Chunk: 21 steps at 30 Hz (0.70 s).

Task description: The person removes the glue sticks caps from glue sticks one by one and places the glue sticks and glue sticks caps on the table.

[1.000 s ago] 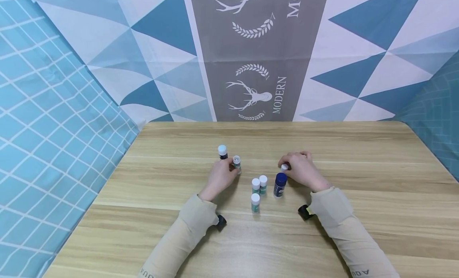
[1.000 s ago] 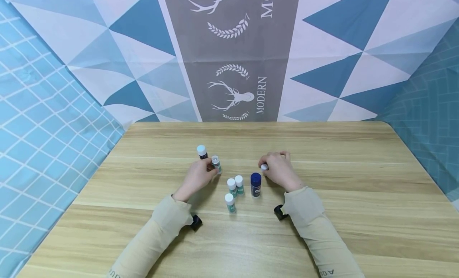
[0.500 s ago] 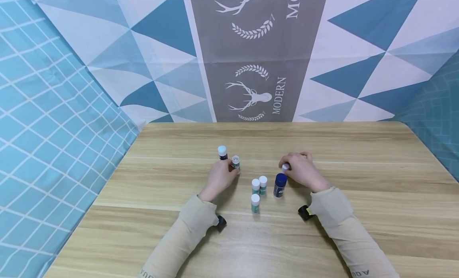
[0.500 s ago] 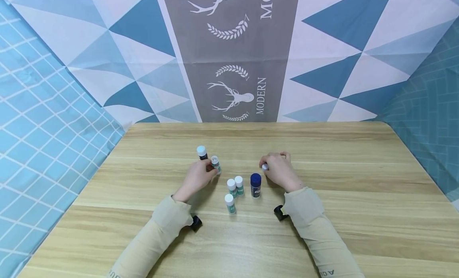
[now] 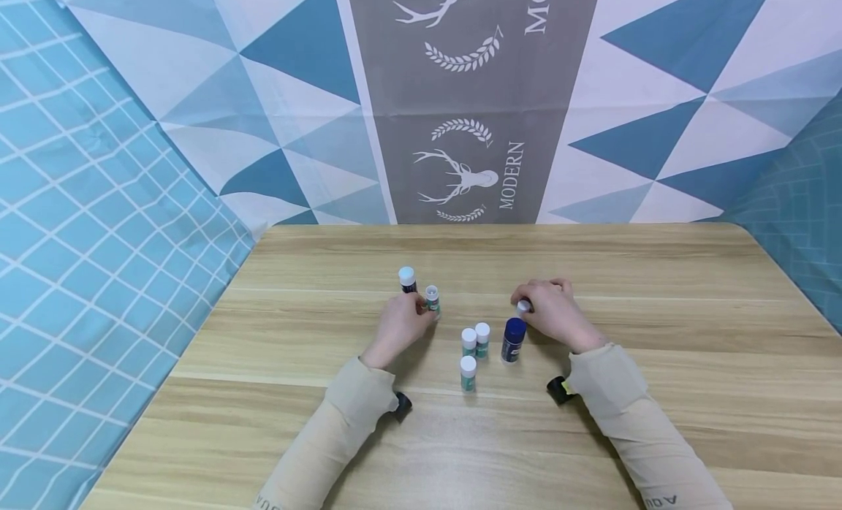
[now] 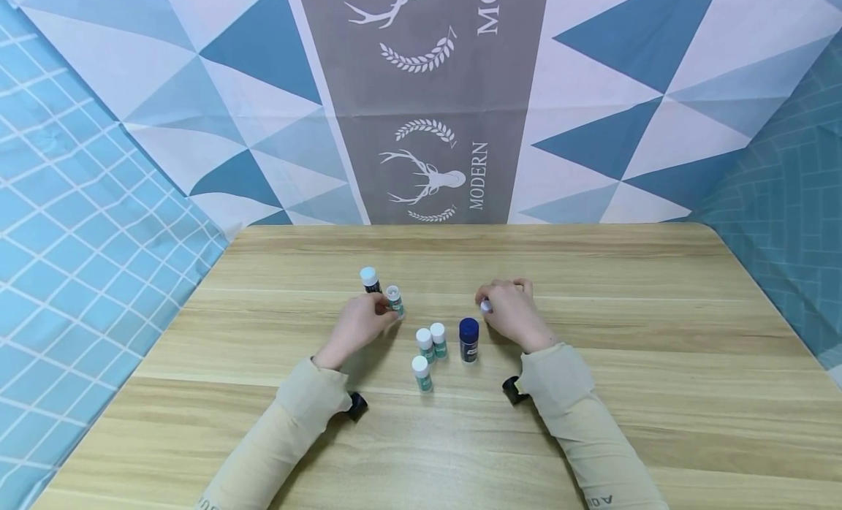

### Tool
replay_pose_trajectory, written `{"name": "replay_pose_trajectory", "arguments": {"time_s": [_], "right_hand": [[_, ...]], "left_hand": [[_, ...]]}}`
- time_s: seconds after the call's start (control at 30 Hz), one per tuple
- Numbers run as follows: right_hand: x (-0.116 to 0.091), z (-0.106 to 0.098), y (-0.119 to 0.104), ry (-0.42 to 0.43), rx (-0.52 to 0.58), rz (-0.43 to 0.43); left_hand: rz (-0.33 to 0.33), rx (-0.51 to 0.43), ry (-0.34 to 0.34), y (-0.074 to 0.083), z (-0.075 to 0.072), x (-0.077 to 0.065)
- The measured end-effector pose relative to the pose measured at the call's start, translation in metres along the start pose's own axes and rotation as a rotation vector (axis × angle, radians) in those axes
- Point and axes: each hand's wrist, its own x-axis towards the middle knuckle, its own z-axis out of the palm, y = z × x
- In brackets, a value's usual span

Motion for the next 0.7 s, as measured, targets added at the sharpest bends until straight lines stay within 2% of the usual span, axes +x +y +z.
{"name": "replay_pose_trajectory", "arguments": {"time_s": [0.2,0.37,0.57,0.7], "right_hand": [[-0.001,-0.004,-0.005,-0.019,-0.014,0.017],[-0.003,-0.008,-0.009,-0.027,-0.028,0.011],[-0.006,-0.016,-0.016,0.03,-0.028,-0.005],[-0.007,-0.025,-0.023,0.078,-0.021,-0.019]], "left_hand": [[-0.017,0.085,-0.024,0.001,-0.002,-0.001],[-0.044,0.083,-0.078,0.003,-0.005,-0.003],[-0.032,0.073,-0.155,0.006,-0.011,-0.006],[-0.025,0.061,-0.178,0.012,-0.017,-0.009]]}}
